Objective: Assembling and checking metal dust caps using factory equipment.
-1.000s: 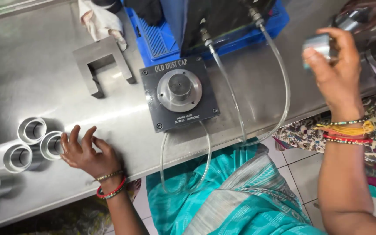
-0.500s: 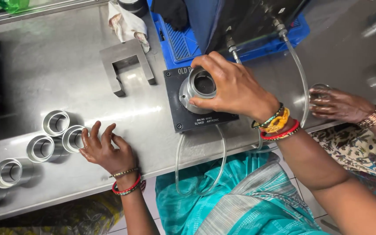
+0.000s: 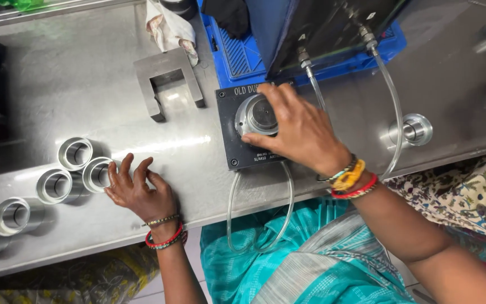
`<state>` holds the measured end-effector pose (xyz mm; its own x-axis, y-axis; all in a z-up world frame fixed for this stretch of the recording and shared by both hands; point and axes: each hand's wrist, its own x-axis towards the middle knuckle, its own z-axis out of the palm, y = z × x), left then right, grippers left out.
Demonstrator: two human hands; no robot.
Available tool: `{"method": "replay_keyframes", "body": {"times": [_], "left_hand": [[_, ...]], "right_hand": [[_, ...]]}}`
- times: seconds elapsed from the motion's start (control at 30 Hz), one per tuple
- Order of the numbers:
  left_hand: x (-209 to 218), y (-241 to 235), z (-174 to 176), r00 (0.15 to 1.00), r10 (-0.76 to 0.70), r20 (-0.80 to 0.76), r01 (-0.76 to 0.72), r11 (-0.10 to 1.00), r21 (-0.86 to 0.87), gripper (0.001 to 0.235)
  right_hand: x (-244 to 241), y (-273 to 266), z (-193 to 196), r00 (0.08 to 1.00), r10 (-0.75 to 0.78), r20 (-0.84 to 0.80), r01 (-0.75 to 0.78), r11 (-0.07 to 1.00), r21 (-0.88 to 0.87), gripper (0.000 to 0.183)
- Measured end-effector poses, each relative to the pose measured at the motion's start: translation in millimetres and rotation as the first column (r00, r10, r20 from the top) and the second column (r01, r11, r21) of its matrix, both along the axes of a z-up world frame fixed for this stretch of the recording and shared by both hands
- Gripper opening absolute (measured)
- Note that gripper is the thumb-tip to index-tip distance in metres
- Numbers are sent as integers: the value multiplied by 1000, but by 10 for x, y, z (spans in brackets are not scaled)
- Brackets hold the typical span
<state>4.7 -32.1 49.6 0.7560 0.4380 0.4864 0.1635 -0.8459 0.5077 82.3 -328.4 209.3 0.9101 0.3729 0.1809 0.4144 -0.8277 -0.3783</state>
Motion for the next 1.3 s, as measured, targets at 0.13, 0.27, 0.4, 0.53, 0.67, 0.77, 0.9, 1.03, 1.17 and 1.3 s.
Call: {"method": "replay_keyframes", "body": {"times": [0.13,0.27,0.4,0.53,0.67,0.77,0.9,1.03,1.17,1.3], "left_hand": [[-21,13,-21,1000,-12,3,12,1000,18,29],[-7,28,-67,1000,-10,21,10,1000,23,27],[107,-127,51,998,20,68,-26,996,85,28],[255,-611,388,977,-167,132,192,960,-203,31],[428,-1406,1032,900,-407,154,432,880,-197,52],[504,-1692,1220,897,-439,58,442,895,-67,83],[619,-1861,1260,901,-430,-59,428,903,-32,103],[651,-1874,1174,894,-435,-108,433,900,-43,98],[591,-1881,1247,870,-493,-27,492,860,136,97],[553,-1967,1256,889,-458,5,451,877,165,100]], "right_hand": [[-109,-353,187,984,-89,153,70,990,119,76],[-153,-1183,220,882,-416,220,311,867,389,38],[-268,-2234,-149,782,-582,224,524,808,270,29],[-394,-2940,-905,759,-647,77,651,753,-91,57],[-424,-3100,-1419,754,-645,-122,608,756,-241,93],[-443,-2726,-1185,719,-676,-164,637,734,-236,99],[-467,-2507,-1120,712,-685,-153,648,725,-233,98],[-508,-2235,-918,703,-684,-194,639,728,-248,94],[-546,-2133,-881,699,-686,-200,637,725,-261,91],[-595,-2064,-857,711,-675,-199,631,737,-243,90]]}}
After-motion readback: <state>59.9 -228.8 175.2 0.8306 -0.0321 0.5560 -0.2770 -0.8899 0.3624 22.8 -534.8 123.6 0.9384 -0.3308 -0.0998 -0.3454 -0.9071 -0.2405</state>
